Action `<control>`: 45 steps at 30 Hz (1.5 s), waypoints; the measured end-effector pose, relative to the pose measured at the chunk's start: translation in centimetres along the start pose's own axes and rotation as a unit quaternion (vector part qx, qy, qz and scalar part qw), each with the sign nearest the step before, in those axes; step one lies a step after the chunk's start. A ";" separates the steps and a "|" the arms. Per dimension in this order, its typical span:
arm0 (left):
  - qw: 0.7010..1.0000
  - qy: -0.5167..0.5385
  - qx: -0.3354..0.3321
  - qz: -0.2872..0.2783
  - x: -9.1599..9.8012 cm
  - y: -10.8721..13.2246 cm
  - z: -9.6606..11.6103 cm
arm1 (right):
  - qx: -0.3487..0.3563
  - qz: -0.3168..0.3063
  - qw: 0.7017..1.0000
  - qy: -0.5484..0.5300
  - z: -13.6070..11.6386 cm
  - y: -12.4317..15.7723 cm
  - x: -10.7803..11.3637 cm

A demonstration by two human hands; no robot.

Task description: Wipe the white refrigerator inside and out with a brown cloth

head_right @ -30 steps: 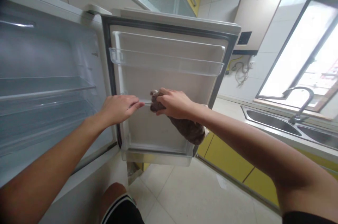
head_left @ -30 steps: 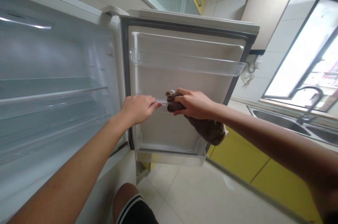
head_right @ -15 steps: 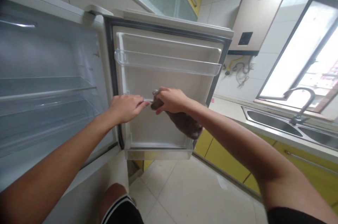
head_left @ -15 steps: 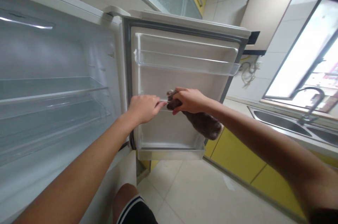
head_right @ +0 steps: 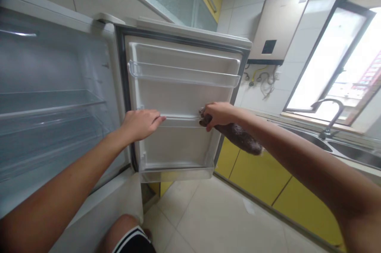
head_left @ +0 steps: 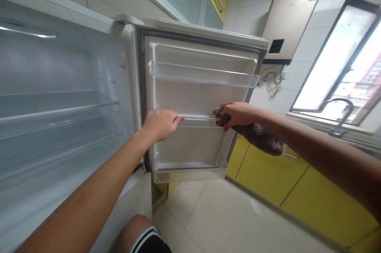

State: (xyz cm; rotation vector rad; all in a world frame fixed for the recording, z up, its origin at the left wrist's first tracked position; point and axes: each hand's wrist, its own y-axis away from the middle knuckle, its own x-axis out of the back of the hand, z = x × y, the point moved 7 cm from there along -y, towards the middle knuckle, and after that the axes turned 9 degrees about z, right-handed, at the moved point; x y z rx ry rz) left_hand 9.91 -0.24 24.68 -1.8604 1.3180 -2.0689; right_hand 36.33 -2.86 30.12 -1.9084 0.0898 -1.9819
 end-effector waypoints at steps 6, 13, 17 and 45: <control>1.000 -0.017 0.005 -0.001 0.2 0.0 0.1 | 0.217 0.046 0.965 -0.141 -9.5 -5.3 -0.6; 1.000 -0.009 0.000 0.011 -0.1 0.3 -0.5 | 0.166 0.113 0.973 0.113 -0.4 -2.4 1.7; 1.000 -0.005 -0.010 0.025 -0.4 0.4 -0.8 | 0.156 0.110 0.952 0.239 6.4 2.9 3.3; 1.000 -0.015 -0.008 0.018 -0.4 0.3 -0.4 | -0.235 0.508 0.820 -0.123 11.5 6.5 -0.7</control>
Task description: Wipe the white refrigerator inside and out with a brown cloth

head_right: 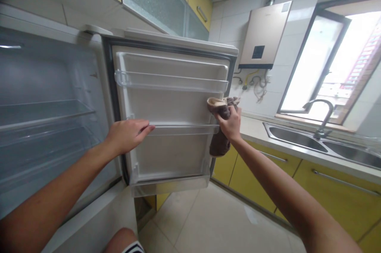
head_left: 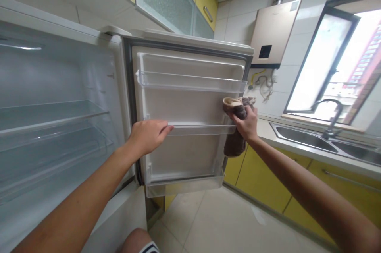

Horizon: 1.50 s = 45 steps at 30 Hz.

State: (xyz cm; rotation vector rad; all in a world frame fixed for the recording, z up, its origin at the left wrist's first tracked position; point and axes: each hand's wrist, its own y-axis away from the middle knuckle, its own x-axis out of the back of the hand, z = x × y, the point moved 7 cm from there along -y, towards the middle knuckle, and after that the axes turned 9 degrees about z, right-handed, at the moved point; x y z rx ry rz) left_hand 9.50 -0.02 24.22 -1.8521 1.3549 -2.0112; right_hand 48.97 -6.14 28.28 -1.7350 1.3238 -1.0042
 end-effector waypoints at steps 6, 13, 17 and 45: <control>1.000 0.012 0.007 -0.009 0.2 -0.1 0.0 | 0.018 0.005 0.994 0.111 -2.8 -3.8 0.2; 1.000 0.014 0.009 -0.008 0.2 -0.2 0.2 | -0.029 -0.096 0.981 0.167 -1.2 -1.7 -2.0; 1.000 0.015 0.010 -0.007 0.1 -0.4 0.4 | -0.033 -0.118 0.977 0.173 -1.3 -3.3 -2.9; 0.999 0.036 0.018 0.006 0.6 0.1 0.6 | 0.347 -0.424 0.746 0.379 -11.1 1.5 -7.7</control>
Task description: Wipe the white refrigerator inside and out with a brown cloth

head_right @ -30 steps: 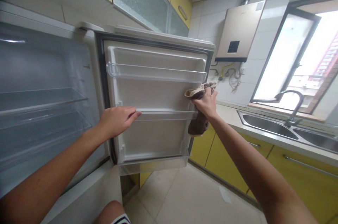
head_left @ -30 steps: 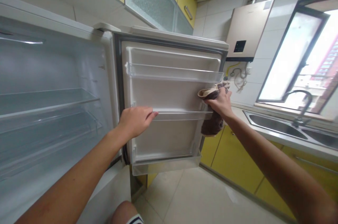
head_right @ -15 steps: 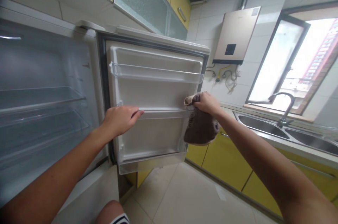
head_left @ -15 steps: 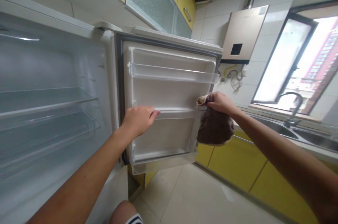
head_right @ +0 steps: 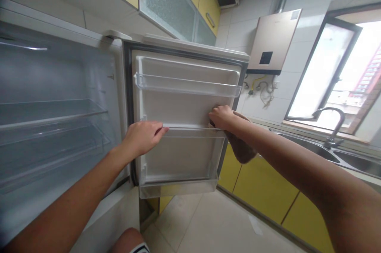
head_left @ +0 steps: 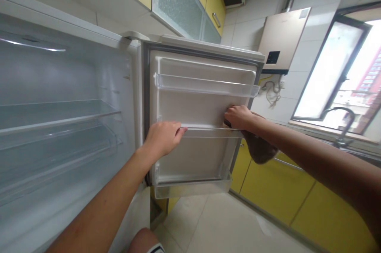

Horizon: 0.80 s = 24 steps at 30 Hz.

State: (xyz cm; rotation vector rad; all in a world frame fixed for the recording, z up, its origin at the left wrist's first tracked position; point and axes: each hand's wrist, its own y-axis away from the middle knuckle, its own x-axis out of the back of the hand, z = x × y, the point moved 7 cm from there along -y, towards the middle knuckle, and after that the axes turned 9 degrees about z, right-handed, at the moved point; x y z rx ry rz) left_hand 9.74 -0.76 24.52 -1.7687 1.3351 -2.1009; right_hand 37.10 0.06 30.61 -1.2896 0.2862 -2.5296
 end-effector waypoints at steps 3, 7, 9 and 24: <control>1.000 0.003 -0.006 0.004 -0.1 0.0 0.1 | -0.021 -0.053 0.998 -0.020 0.5 -1.3 -0.5; 1.000 0.008 -0.013 0.018 -0.1 0.2 -0.1 | 0.050 -0.134 0.986 -0.086 -0.6 -2.2 -0.8; 1.000 0.008 -0.018 0.021 -0.1 0.2 -0.1 | 0.081 -0.160 0.978 -0.111 -1.3 -2.1 -0.8; 0.986 0.028 0.018 0.162 0.0 2.8 -3.4 | 0.320 0.000 0.783 -0.533 -18.9 -10.8 6.4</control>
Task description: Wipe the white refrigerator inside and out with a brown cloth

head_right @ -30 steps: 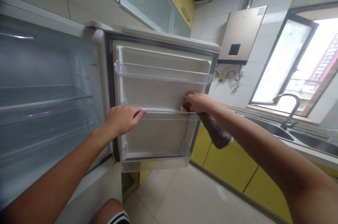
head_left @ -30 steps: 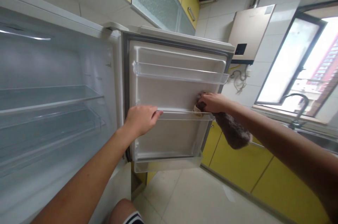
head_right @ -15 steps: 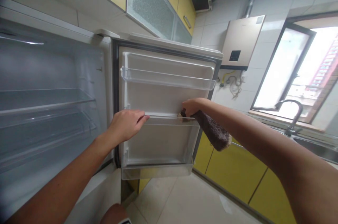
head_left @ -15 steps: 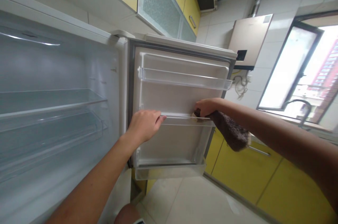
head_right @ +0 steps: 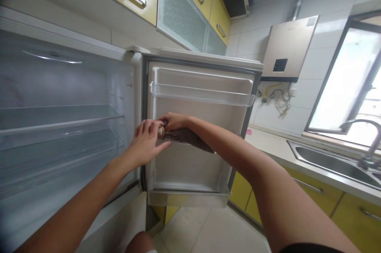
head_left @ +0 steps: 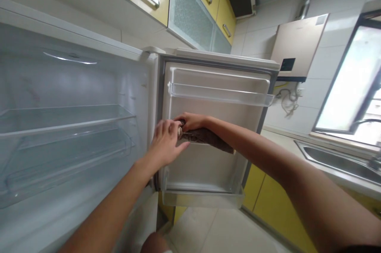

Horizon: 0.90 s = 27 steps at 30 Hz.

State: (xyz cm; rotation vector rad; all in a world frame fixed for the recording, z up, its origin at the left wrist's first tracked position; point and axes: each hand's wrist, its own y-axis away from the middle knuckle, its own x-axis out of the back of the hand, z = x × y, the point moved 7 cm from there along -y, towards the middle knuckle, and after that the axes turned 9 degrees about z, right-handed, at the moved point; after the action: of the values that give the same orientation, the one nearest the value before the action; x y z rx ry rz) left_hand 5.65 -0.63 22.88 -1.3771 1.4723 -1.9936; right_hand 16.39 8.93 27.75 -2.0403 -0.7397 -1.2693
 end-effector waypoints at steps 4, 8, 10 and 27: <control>0.992 0.087 0.078 0.050 0.4 0.1 -3.7 | 0.010 -0.008 1.000 -0.023 0.1 -0.6 -0.9; 0.986 0.155 0.051 0.014 -0.1 0.4 -4.1 | 0.021 -0.065 0.997 -0.018 -0.3 1.0 -0.8; 0.989 0.143 0.043 0.015 0.1 0.7 -4.1 | -0.005 -0.089 0.996 0.005 -0.1 3.0 0.1; 0.948 0.290 0.100 0.085 -0.6 3.2 -4.2 | 0.018 0.090 0.900 0.427 -7.8 7.8 4.0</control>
State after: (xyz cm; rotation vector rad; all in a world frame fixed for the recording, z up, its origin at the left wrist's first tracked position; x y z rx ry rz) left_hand 1.55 0.80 19.75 -0.5724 1.4809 -2.4684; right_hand 19.15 -1.45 32.53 -1.2557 -0.1456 -1.7980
